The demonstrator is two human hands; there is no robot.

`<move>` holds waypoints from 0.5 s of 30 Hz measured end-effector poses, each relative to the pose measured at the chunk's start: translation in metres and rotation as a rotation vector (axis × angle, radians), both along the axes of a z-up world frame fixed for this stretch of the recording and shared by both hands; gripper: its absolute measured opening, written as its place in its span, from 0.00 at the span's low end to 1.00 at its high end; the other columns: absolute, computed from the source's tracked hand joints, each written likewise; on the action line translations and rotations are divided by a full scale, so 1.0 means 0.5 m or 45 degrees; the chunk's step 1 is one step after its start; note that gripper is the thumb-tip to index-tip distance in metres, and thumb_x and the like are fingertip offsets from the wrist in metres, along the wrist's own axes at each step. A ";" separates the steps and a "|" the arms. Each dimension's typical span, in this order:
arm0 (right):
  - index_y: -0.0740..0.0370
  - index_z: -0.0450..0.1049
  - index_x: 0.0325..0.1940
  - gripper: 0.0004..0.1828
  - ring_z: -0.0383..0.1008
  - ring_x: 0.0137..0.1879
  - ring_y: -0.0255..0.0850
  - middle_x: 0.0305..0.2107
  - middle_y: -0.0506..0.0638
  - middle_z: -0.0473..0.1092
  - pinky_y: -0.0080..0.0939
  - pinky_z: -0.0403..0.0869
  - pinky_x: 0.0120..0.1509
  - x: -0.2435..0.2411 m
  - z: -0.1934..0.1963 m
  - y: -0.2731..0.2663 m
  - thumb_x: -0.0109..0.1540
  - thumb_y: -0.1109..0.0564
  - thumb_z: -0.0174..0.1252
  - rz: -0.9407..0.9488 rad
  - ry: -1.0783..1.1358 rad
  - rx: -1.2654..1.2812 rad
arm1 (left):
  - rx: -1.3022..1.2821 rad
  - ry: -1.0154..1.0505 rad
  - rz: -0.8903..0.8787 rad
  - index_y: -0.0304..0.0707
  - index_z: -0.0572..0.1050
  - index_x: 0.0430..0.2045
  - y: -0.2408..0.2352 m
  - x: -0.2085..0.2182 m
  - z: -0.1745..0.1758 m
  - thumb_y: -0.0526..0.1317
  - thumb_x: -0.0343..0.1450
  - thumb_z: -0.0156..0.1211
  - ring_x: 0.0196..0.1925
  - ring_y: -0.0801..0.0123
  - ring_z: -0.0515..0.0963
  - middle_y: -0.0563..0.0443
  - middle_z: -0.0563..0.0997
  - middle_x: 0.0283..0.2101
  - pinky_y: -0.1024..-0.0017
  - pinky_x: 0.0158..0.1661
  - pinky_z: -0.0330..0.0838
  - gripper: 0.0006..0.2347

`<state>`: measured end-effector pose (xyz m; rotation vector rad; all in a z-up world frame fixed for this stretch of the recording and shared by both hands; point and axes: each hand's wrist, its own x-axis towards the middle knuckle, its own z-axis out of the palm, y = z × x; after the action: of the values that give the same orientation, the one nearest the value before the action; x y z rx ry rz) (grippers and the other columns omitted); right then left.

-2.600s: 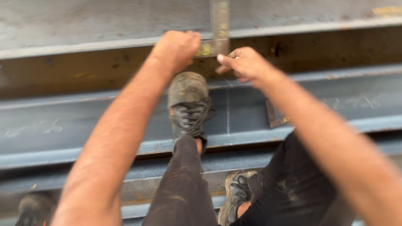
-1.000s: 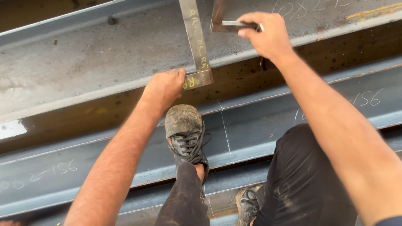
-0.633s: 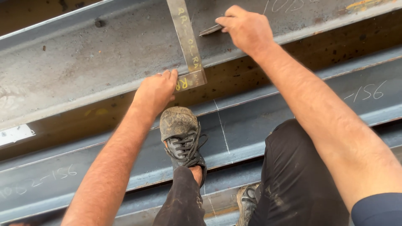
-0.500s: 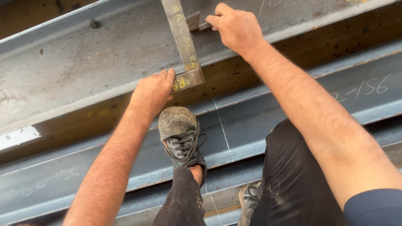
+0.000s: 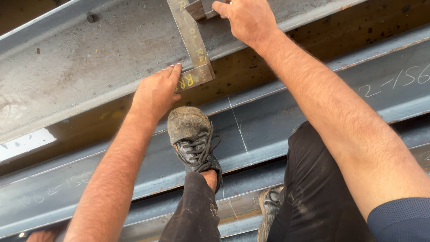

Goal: The person kneels on stacked steel beams, positions an L-shaped square against a beam flange, and marks reference lines on the steel with a chalk marker. They reposition the square and straightedge on different beams and repeat the layout marking across several locations.

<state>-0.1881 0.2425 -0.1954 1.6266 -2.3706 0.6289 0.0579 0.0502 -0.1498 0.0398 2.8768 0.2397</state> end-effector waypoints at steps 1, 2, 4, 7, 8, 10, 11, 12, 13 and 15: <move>0.56 0.82 0.52 0.11 0.79 0.41 0.47 0.34 0.51 0.76 0.48 0.76 0.41 0.000 -0.002 0.000 0.66 0.63 0.61 0.000 -0.003 0.000 | 0.000 -0.003 0.000 0.30 0.67 0.61 0.000 0.001 0.001 0.42 0.57 0.78 0.60 0.56 0.78 0.39 0.77 0.59 0.66 0.57 0.73 0.37; 0.57 0.82 0.53 0.13 0.79 0.41 0.46 0.35 0.51 0.77 0.46 0.76 0.41 0.000 -0.003 0.000 0.66 0.65 0.60 0.004 -0.028 0.007 | 0.004 -0.006 0.003 0.30 0.67 0.62 0.000 0.001 0.002 0.42 0.57 0.77 0.60 0.56 0.78 0.39 0.77 0.59 0.66 0.57 0.73 0.37; 0.58 0.82 0.53 0.15 0.79 0.41 0.45 0.35 0.50 0.78 0.45 0.76 0.42 0.000 0.000 0.001 0.65 0.68 0.58 0.007 -0.051 0.015 | 0.010 -0.007 0.007 0.30 0.67 0.62 0.000 0.001 0.002 0.42 0.57 0.77 0.60 0.56 0.77 0.40 0.77 0.59 0.66 0.57 0.73 0.37; 0.56 0.82 0.51 0.12 0.80 0.40 0.45 0.34 0.51 0.78 0.45 0.76 0.41 0.002 0.004 -0.001 0.65 0.65 0.61 0.030 -0.007 -0.031 | 0.038 0.004 0.027 0.31 0.67 0.63 -0.003 0.003 -0.001 0.41 0.58 0.77 0.61 0.56 0.77 0.40 0.77 0.59 0.65 0.58 0.72 0.37; 0.57 0.81 0.51 0.14 0.80 0.39 0.44 0.34 0.50 0.78 0.44 0.77 0.41 0.000 0.001 -0.002 0.65 0.67 0.60 0.042 -0.037 -0.056 | 0.035 0.003 0.025 0.32 0.67 0.63 -0.003 0.004 -0.001 0.41 0.58 0.77 0.61 0.56 0.77 0.40 0.77 0.60 0.65 0.57 0.72 0.37; 0.57 0.81 0.51 0.15 0.80 0.39 0.44 0.34 0.49 0.78 0.43 0.77 0.41 -0.002 -0.001 -0.001 0.64 0.69 0.58 0.058 -0.068 -0.078 | 0.035 0.000 0.028 0.32 0.66 0.63 -0.004 0.005 -0.003 0.41 0.58 0.77 0.61 0.56 0.77 0.41 0.77 0.60 0.65 0.57 0.73 0.38; 0.58 0.80 0.48 0.14 0.80 0.38 0.44 0.33 0.50 0.77 0.43 0.77 0.39 -0.003 0.001 -0.001 0.63 0.70 0.57 0.060 -0.069 -0.052 | 0.033 0.011 0.017 0.31 0.67 0.63 -0.004 0.005 -0.004 0.42 0.58 0.77 0.60 0.56 0.77 0.41 0.77 0.60 0.65 0.57 0.73 0.38; 0.58 0.80 0.45 0.13 0.79 0.37 0.45 0.32 0.50 0.77 0.44 0.76 0.38 -0.003 0.002 0.000 0.63 0.72 0.57 0.062 -0.070 -0.026 | 0.032 0.021 0.007 0.31 0.67 0.63 -0.005 0.006 -0.005 0.42 0.57 0.78 0.60 0.56 0.77 0.40 0.77 0.60 0.65 0.57 0.73 0.38; 0.58 0.80 0.45 0.13 0.79 0.37 0.45 0.32 0.50 0.77 0.44 0.76 0.38 -0.004 0.002 0.000 0.63 0.72 0.57 0.065 -0.070 -0.026 | 0.032 0.021 0.010 0.31 0.67 0.63 -0.006 0.006 -0.003 0.42 0.57 0.78 0.60 0.56 0.77 0.40 0.77 0.60 0.65 0.57 0.73 0.38; 0.58 0.78 0.45 0.13 0.79 0.37 0.45 0.32 0.49 0.76 0.44 0.76 0.38 -0.004 0.000 -0.001 0.63 0.71 0.56 0.073 -0.048 -0.026 | 0.042 0.028 0.008 0.32 0.67 0.63 -0.006 0.006 -0.001 0.41 0.57 0.78 0.60 0.57 0.77 0.41 0.77 0.60 0.65 0.57 0.73 0.38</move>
<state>-0.1903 0.2421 -0.1955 1.6938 -2.3431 0.6982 0.0610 0.0472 -0.1501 0.0398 2.8949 0.2894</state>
